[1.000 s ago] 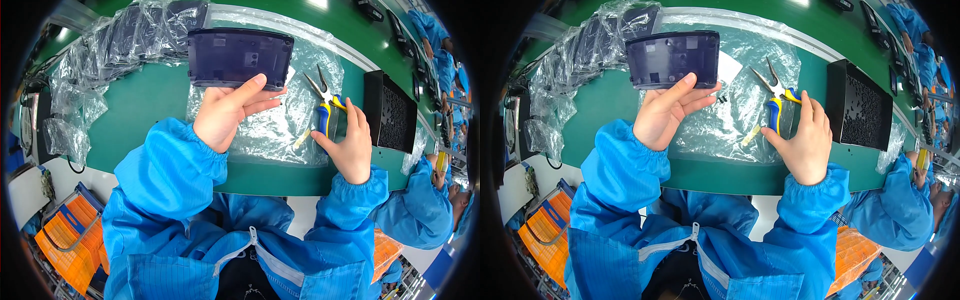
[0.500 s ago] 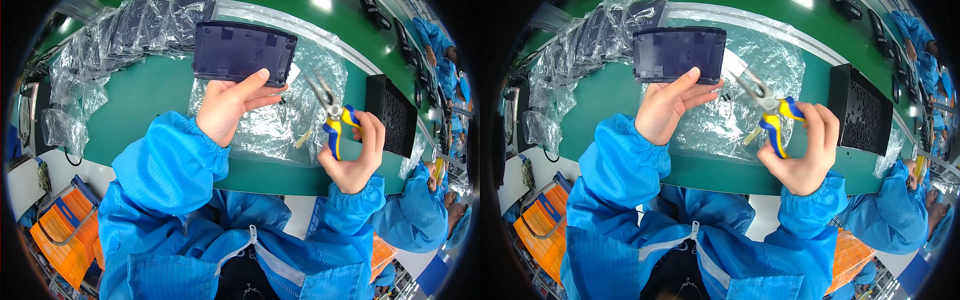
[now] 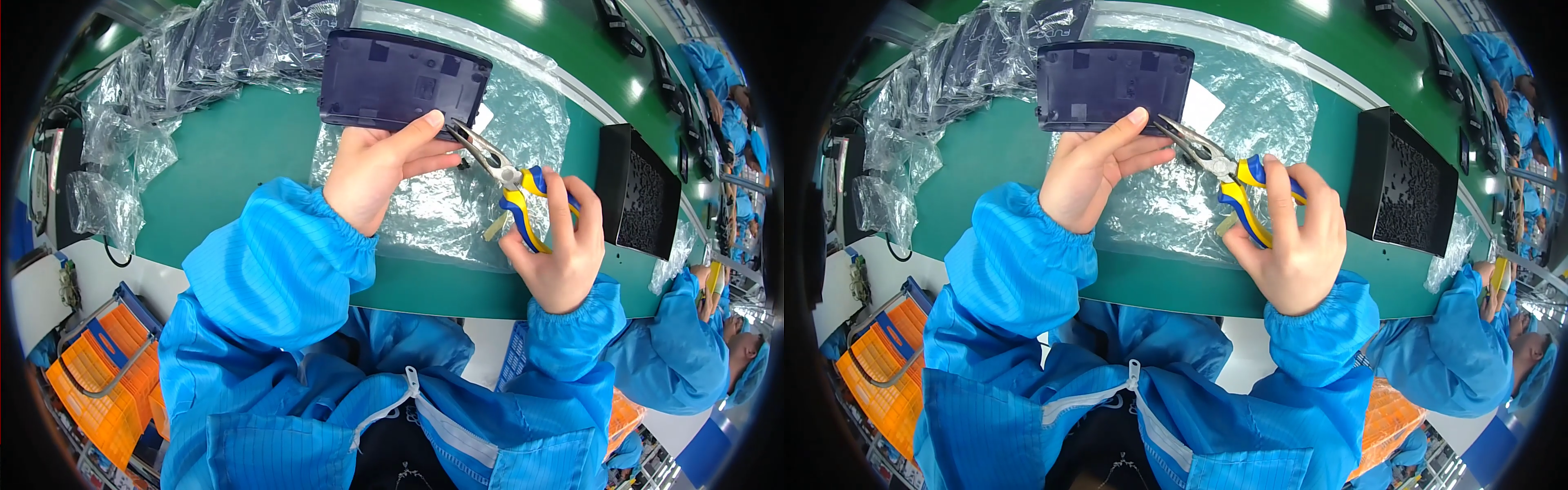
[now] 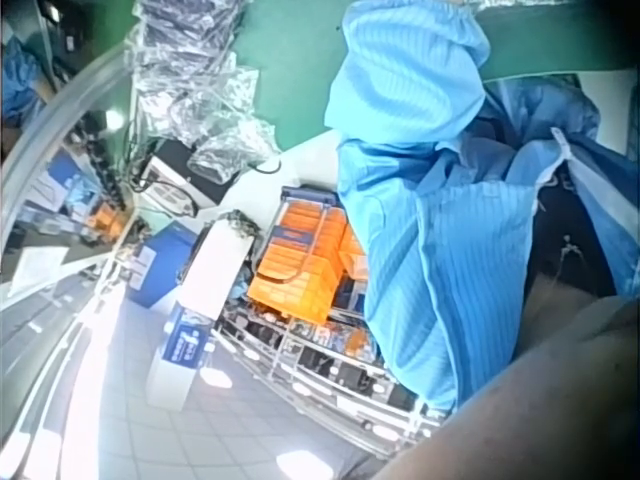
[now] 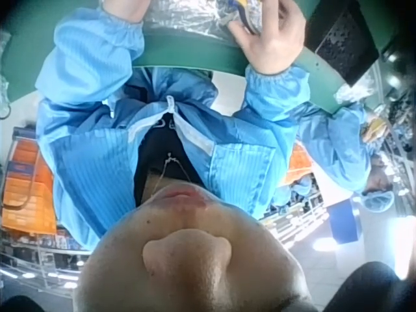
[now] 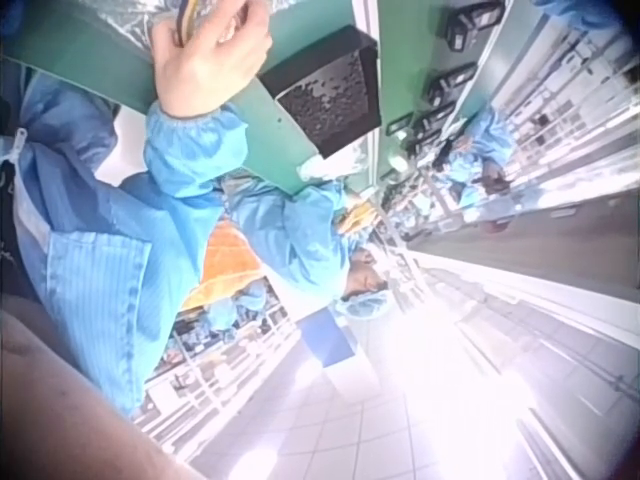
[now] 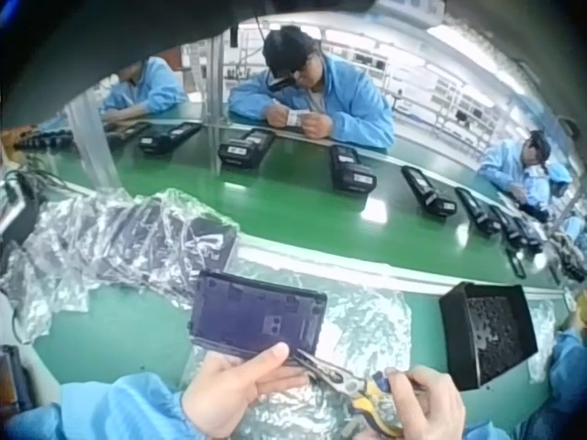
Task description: The person trims black plastic electronic device housings with pliers on a factory assembly line.
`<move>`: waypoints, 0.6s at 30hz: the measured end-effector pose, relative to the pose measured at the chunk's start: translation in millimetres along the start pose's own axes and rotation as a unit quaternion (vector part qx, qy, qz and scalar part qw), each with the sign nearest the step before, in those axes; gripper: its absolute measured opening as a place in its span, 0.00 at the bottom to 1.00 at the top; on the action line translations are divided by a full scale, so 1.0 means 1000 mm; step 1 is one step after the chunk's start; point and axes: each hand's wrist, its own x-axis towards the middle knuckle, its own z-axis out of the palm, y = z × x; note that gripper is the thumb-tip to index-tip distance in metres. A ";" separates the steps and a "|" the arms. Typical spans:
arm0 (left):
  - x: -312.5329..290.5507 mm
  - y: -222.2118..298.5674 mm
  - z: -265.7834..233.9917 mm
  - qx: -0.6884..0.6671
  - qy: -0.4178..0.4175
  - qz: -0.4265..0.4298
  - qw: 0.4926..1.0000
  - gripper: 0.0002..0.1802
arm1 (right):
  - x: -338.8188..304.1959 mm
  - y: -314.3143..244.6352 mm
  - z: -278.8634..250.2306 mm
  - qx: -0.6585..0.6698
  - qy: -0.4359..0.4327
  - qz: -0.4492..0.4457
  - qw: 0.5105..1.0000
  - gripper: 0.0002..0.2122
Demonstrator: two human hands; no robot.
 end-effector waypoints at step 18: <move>-0.002 0.010 -0.002 0.003 -0.078 0.052 0.996 0.16 | 0.015 0.009 -0.021 0.518 -0.314 0.337 0.720 0.18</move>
